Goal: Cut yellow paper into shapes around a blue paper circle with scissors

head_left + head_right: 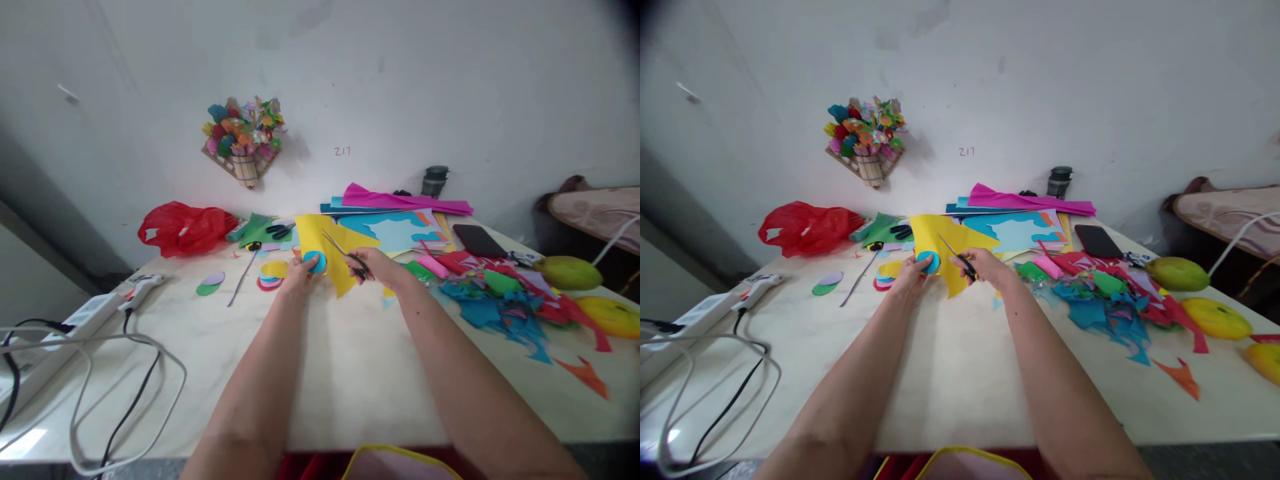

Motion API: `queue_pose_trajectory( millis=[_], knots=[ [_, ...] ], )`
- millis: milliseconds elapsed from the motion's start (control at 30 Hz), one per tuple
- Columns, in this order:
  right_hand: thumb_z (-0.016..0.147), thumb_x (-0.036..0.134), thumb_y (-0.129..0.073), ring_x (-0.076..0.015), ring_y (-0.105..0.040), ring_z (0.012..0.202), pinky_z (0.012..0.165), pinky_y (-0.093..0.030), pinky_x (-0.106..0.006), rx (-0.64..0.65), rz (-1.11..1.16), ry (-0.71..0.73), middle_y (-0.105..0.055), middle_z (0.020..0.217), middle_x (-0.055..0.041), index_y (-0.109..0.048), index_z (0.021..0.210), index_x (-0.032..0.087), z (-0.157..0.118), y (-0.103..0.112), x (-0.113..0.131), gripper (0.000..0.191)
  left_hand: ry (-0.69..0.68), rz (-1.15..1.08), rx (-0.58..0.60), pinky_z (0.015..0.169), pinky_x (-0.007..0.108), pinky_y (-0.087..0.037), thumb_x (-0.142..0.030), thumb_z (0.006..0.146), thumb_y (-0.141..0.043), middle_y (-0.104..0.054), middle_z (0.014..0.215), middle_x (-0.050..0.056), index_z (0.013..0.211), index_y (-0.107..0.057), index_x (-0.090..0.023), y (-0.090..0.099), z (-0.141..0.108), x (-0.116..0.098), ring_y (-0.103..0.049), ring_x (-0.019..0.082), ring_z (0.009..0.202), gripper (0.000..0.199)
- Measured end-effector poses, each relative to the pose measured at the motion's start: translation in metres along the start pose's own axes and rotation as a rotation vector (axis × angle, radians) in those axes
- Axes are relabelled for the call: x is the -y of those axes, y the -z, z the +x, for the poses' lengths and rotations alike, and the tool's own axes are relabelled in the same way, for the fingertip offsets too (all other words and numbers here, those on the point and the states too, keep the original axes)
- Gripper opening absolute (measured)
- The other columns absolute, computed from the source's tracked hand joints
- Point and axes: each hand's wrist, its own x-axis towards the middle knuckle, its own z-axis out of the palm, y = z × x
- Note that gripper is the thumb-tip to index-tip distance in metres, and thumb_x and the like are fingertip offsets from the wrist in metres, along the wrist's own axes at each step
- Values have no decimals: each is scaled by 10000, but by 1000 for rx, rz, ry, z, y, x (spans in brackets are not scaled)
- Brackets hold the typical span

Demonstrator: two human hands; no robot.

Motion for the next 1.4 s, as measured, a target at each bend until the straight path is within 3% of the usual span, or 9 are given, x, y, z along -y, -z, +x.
queue_pose_trajectory(
  millis=[167,367,733,967,1200,1400],
  knots=[
    [804,476,-754,-89,-561,423,380,-287,-212,184,-48,-35,-653,606,-7,-570,727,173,-9,15,1,363,33,-38,-22,727,340,-609,-171,523,-978,-720,707,43,724,-671,-162,1,0,1,-681,173,647,367],
    [795,530,-757,-101,-530,408,397,-361,-228,286,-84,-78,-636,556,4,-628,784,156,-12,26,-1,397,2,-20,-55,702,312,-591,-175,494,-976,-747,723,55,722,-703,-164,4,5,5,-687,175,648,355],
    [789,552,-758,-116,-542,404,381,-366,-230,300,-31,-98,-649,552,-11,-670,866,133,-10,24,-2,435,-24,-28,-131,762,358,-612,-219,533,-973,-753,749,68,751,-710,-163,1,3,-1,-744,231,756,347],
    [836,573,-727,-112,-573,396,356,-294,-203,318,-64,-107,-672,562,-24,-662,877,132,-11,17,1,448,-9,-17,-127,793,378,-628,-218,538,-976,-753,771,88,769,-703,-139,0,1,-2,-744,241,773,366],
    [835,556,-754,-102,-572,383,348,-287,-193,292,-128,-140,-674,545,-20,-659,819,136,-15,12,11,431,-20,-28,-110,659,292,-607,-223,510,-985,-734,717,55,719,-684,-154,3,4,1,-679,161,624,373],
    [814,611,-775,-102,-572,374,340,-308,-192,285,-164,-142,-672,529,-30,-640,769,142,-16,12,16,490,-27,-51,-89,664,319,-610,-232,493,-1004,-741,721,64,726,-689,-155,4,6,4,-684,178,636,399]
  ],
)
